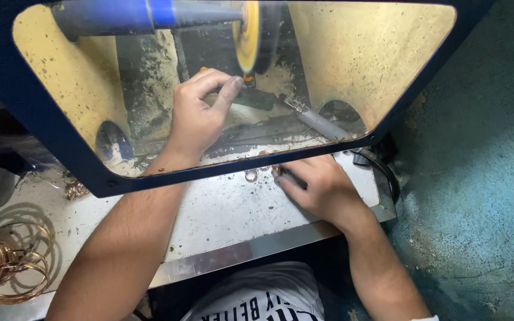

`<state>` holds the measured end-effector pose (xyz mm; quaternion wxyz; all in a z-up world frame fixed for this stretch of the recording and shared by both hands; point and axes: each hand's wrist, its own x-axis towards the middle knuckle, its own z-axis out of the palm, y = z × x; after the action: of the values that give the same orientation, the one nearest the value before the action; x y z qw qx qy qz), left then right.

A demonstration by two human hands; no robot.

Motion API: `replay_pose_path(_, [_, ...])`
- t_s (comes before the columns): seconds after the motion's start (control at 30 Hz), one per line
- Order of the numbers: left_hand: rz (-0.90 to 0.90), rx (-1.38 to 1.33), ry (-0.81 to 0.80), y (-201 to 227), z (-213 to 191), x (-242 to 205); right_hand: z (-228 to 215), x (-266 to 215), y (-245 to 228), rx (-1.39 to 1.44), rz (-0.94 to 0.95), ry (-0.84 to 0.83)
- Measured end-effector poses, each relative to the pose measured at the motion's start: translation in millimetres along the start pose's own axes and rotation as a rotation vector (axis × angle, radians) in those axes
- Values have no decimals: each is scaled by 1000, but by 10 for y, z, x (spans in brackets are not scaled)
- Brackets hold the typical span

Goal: The person holds small copper-colored rings and presses them against a rotating polishing wheel inside a blue enclosure. After polishing, the person places the rings on the metal workbench and gathers them into a small pile.

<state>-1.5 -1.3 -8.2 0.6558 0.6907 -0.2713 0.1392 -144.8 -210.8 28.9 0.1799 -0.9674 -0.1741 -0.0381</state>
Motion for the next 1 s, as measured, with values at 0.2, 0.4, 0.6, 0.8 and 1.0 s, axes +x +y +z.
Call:
replay_pose_path(0.2, [1,-2,-6,-33,2,15,-7,-190,116,156,-1,-65])
replay_pose_path(0.4, [-10,37,-30,-14,-12,17,-136,318,84,108,-110,-24])
replay_pose_path(0.6, [-28,32,-25,52,-8,17,-30,304,239,-20,-69,-59])
replay_pose_path(0.8, [-9,18,-29,12,10,24,-13,81,420,-281,-144,25])
replay_pose_path(1.0, [34,59,-8,71,26,11,-130,-184,154,-211,-102,-3])
